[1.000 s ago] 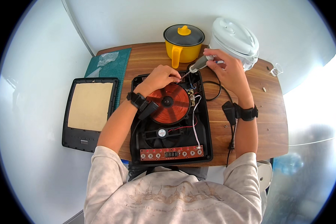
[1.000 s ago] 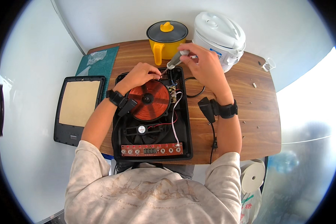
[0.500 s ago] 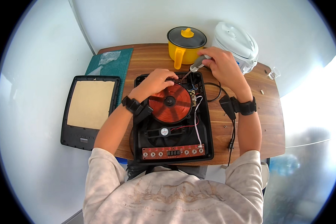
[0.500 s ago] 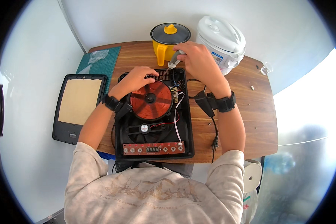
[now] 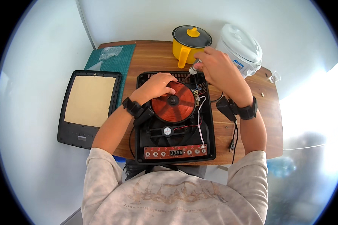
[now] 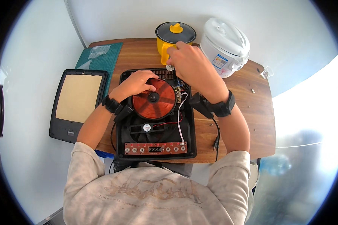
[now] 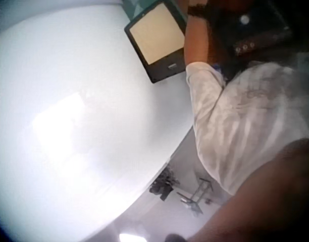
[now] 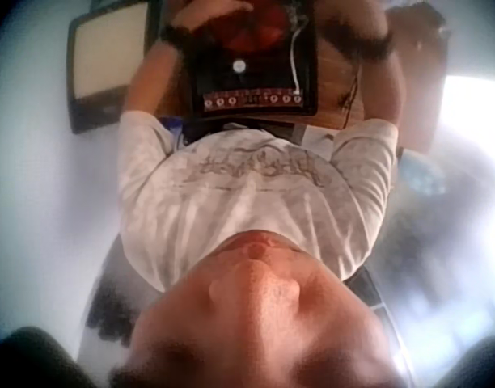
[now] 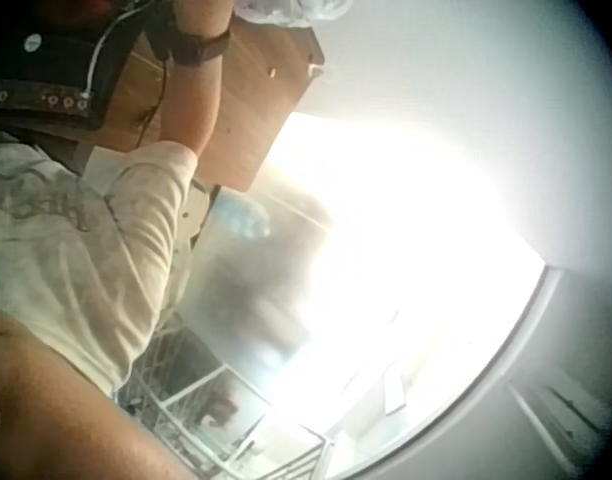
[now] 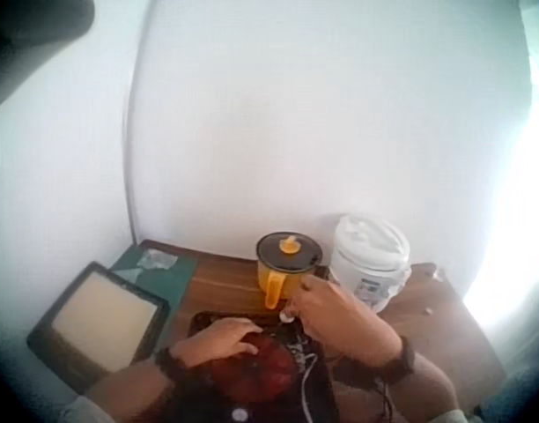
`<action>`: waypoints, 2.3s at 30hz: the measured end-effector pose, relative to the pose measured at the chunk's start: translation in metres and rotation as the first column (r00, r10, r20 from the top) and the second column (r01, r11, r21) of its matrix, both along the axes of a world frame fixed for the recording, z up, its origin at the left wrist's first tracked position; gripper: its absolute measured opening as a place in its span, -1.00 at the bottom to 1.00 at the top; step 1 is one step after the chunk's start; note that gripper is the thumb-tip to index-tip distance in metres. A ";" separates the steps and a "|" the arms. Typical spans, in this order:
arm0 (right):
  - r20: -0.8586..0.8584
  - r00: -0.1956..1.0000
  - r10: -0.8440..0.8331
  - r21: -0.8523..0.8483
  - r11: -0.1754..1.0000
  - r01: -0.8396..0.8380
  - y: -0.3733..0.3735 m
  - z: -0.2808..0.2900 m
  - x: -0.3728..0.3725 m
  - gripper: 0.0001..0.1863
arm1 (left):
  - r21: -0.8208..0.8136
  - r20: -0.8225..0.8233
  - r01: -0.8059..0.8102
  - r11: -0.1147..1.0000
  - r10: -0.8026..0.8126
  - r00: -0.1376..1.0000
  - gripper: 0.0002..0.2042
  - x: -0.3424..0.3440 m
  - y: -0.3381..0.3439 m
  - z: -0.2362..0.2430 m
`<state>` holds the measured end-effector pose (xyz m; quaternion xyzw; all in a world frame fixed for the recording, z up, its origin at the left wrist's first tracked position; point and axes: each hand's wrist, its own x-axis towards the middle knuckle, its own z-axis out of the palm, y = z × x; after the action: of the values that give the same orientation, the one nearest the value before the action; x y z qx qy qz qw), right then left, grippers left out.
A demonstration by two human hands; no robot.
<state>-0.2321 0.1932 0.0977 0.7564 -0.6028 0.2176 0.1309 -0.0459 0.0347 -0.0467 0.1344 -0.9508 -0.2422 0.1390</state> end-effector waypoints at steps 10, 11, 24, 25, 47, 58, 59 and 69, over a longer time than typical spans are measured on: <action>-0.073 0.997 0.029 0.007 1.000 -0.029 -0.009 0.001 0.006 -0.72 | -0.003 -0.024 0.011 1.000 -0.011 1.000 -0.51 0.001 -0.004 -0.003; -0.078 0.997 0.011 -0.005 1.000 -0.012 -0.011 -0.001 0.009 -0.68 | -0.008 -0.031 0.012 1.000 -0.013 0.999 -0.52 0.001 -0.003 -0.003; -0.200 0.932 -0.302 -0.178 0.947 0.269 -0.036 -0.010 0.052 -0.25 | 0.027 -0.055 0.025 0.999 -0.023 0.998 -0.50 0.002 -0.002 -0.005; -0.183 0.936 -0.302 -0.139 0.950 0.279 -0.037 -0.010 0.056 -0.29 | 0.033 -0.072 0.028 0.999 -0.026 0.997 -0.51 0.002 -0.004 -0.009; 0.257 0.944 0.209 0.142 0.958 -0.251 -0.055 -0.006 0.014 -0.69 | 0.004 -0.058 0.059 0.998 -0.059 0.997 -0.52 0.003 -0.006 -0.011; 0.272 0.949 0.156 0.128 0.972 -0.197 -0.069 -0.007 0.006 -0.74 | 0.029 -0.038 0.056 0.998 -0.055 0.998 -0.51 0.003 -0.005 -0.011; 0.241 0.964 0.114 0.141 0.978 -0.151 -0.072 -0.007 -0.001 -0.75 | 0.025 -0.043 0.061 0.998 -0.060 0.997 -0.51 0.003 -0.005 -0.011; 0.182 0.983 0.025 0.169 0.984 -0.056 -0.077 -0.006 -0.029 -0.80 | 0.013 -0.068 0.081 0.997 -0.080 0.994 -0.50 0.004 -0.005 -0.011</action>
<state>-0.2614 0.1159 0.0914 0.7544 -0.6133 0.2341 0.0052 -0.0420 0.0292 -0.0580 0.0887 -0.9482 -0.2594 0.1601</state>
